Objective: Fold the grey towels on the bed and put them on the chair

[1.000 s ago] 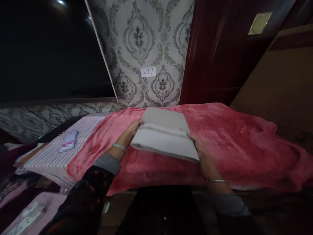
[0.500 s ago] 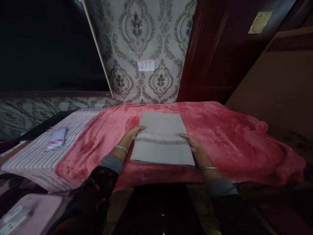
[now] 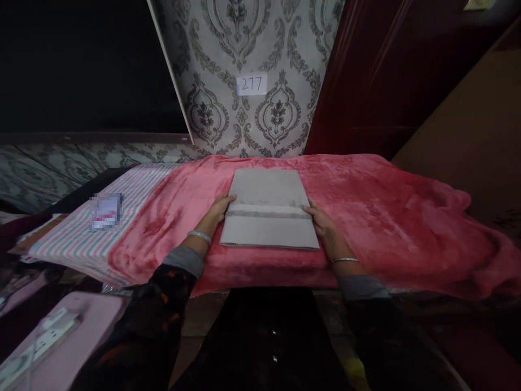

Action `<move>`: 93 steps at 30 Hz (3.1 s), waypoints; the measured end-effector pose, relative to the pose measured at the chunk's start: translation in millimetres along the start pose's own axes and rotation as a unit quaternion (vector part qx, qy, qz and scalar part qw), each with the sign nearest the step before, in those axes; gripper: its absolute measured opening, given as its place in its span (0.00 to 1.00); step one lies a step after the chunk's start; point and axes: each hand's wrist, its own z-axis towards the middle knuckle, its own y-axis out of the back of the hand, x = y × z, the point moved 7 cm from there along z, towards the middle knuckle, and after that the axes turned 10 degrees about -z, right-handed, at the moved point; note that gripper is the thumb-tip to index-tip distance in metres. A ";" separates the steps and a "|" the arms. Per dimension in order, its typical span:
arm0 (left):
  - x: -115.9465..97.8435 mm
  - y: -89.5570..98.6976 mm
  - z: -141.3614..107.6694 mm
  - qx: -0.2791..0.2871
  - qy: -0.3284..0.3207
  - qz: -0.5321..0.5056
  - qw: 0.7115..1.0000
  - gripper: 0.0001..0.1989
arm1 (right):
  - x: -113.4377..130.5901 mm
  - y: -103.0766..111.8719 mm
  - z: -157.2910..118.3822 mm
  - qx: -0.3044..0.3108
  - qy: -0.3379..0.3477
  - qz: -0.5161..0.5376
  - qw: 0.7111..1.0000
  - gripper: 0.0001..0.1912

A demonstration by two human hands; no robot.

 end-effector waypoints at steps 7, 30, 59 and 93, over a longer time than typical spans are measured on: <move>19.2 19.3 -53.6 0.051 0.047 -0.026 0.997 0.18 | -7.3 7.1 -18.7 -0.003 -0.021 -0.054 0.998 0.20; 23.0 23.1 -163.8 -0.017 -0.364 0.343 0.866 0.23 | -16.8 12.4 -130.5 -0.194 0.164 -0.300 0.919 0.26; 5.1 11.9 -147.7 -0.055 -0.260 0.344 0.901 0.14 | 13.7 9.0 -109.2 -0.075 0.213 -0.431 0.873 0.30; -0.3 -58.0 -123.3 0.119 -0.304 0.552 0.767 0.15 | 20.0 -1.2 -103.3 -0.056 0.245 -0.492 0.833 0.24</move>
